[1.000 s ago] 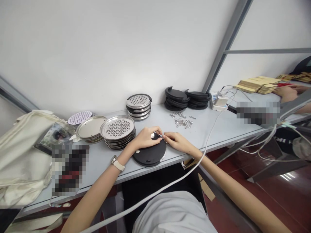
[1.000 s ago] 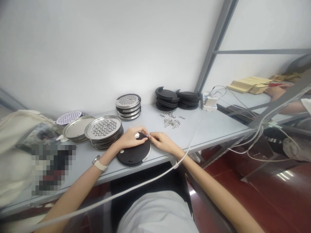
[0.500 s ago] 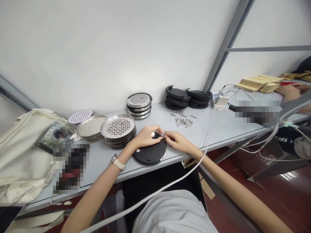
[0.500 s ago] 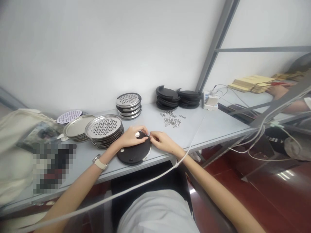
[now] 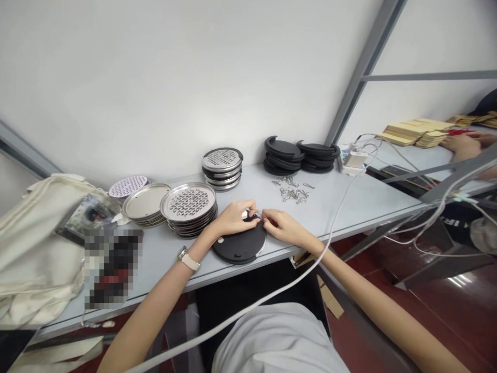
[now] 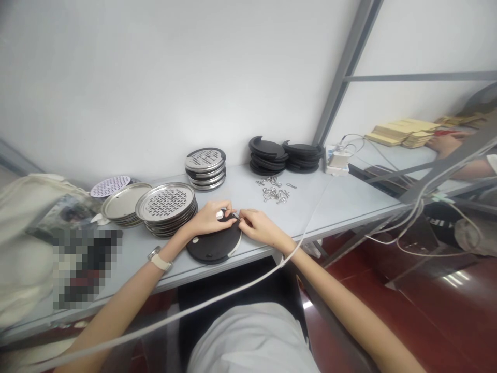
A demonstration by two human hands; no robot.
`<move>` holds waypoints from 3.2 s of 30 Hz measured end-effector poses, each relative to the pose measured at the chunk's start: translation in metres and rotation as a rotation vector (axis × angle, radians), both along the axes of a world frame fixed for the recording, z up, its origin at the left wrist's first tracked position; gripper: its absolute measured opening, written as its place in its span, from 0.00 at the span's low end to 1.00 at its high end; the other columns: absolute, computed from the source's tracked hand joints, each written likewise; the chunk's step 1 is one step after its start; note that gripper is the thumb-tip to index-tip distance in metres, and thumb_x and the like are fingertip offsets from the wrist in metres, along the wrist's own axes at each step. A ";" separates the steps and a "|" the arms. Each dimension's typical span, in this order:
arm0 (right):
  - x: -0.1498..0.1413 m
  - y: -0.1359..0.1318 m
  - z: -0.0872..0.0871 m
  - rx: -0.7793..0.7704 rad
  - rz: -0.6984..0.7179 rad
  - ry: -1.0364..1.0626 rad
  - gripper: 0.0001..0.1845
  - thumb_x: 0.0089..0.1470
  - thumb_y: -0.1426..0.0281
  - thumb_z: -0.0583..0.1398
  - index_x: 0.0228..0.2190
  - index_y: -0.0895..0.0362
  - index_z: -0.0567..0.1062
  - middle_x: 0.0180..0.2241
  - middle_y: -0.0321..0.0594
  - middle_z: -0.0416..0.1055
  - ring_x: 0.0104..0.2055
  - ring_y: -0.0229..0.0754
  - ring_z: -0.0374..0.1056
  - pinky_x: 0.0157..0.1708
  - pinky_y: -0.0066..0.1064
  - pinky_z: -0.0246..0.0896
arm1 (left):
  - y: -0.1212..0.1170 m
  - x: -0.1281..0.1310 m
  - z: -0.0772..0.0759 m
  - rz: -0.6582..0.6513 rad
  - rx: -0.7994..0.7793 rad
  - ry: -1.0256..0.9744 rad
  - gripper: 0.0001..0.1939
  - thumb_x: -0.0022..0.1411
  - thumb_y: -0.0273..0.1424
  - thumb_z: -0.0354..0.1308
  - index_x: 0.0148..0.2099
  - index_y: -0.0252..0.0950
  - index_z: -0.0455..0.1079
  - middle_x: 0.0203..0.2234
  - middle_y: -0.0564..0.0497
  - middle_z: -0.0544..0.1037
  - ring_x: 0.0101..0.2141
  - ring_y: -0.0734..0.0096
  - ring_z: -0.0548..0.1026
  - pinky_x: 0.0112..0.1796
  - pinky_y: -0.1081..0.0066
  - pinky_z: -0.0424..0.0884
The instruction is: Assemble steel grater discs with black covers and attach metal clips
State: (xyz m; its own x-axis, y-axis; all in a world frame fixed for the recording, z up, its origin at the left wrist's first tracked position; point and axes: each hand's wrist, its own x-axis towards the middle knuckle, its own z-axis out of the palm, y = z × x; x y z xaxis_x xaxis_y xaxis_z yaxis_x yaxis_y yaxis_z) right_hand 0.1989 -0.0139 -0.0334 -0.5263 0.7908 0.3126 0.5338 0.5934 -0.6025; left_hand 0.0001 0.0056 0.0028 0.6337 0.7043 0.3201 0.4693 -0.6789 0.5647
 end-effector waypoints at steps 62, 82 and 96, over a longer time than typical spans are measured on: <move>-0.003 -0.003 -0.004 0.183 -0.100 -0.180 0.11 0.63 0.71 0.48 0.30 0.57 0.66 0.25 0.39 0.65 0.27 0.39 0.61 0.31 0.29 0.52 | 0.003 -0.002 -0.006 -0.074 0.056 0.059 0.07 0.60 0.32 0.54 0.42 0.37 0.67 0.38 0.51 0.74 0.40 0.69 0.72 0.42 0.70 0.68; -0.002 -0.005 -0.003 0.160 -0.089 -0.143 0.11 0.63 0.71 0.48 0.28 0.56 0.64 0.24 0.37 0.64 0.27 0.38 0.61 0.30 0.29 0.52 | -0.001 -0.003 -0.003 -0.025 0.104 0.170 0.07 0.61 0.32 0.53 0.42 0.38 0.67 0.39 0.51 0.72 0.38 0.69 0.73 0.40 0.71 0.68; -0.001 -0.001 -0.005 0.172 -0.063 -0.145 0.12 0.63 0.70 0.48 0.30 0.57 0.67 0.25 0.38 0.65 0.28 0.39 0.62 0.32 0.29 0.54 | -0.001 -0.002 -0.004 -0.015 0.088 0.149 0.07 0.60 0.32 0.54 0.41 0.38 0.69 0.38 0.51 0.73 0.37 0.70 0.73 0.38 0.72 0.68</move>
State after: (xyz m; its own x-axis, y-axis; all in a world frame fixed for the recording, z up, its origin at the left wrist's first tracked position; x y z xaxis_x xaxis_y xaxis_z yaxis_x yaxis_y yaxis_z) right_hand 0.1983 -0.0152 -0.0383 -0.5266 0.7654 0.3699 0.6471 0.6431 -0.4095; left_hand -0.0017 0.0047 -0.0009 0.6886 0.6682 0.2819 0.5331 -0.7299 0.4280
